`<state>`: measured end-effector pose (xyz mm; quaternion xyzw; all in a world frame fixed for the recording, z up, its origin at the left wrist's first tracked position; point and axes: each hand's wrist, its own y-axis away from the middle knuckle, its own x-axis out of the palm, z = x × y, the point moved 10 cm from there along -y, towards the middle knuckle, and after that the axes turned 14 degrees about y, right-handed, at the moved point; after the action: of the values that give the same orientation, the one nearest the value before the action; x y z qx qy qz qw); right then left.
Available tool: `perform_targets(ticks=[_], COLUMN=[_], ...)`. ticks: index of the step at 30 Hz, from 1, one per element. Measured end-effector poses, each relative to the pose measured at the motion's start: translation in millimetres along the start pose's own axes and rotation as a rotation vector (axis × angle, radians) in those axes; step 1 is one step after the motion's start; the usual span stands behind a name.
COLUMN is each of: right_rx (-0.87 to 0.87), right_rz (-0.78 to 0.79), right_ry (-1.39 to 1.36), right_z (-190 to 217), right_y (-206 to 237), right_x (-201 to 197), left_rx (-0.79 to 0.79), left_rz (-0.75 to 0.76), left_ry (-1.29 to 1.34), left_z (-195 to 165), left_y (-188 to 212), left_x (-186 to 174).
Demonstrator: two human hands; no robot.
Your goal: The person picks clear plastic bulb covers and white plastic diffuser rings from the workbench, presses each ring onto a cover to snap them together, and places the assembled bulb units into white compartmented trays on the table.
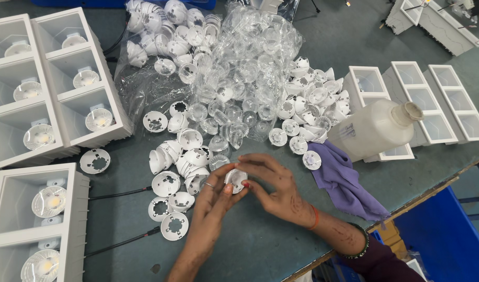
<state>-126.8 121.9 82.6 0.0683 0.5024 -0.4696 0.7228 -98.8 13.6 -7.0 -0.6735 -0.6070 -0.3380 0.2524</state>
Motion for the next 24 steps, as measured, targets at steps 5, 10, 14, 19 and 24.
perform_targets(ticks=[5,10,14,19,24], right_rx=[-0.075,-0.099,-0.092,-0.120,-0.098], right_rz=[-0.019,-0.040,-0.126,-0.163,-0.103], right_ry=[0.089,0.116,0.141,0.247,0.116], right_z=[11,5,-2,4,-1], right_y=[5,17,43,47,48], right_x=[-6,-20,-39,-34,-25], left_rx=[-0.008,0.028,0.024,-0.035,0.080], left_rz=[-0.087,-0.093,-0.033,-0.107,-0.074], left_ry=[0.114,0.080,0.089,0.000,-0.107], left_z=[11,23,40,41,36], left_y=[2,4,14,18,17], left_x=[-9,-2,20,11,11])
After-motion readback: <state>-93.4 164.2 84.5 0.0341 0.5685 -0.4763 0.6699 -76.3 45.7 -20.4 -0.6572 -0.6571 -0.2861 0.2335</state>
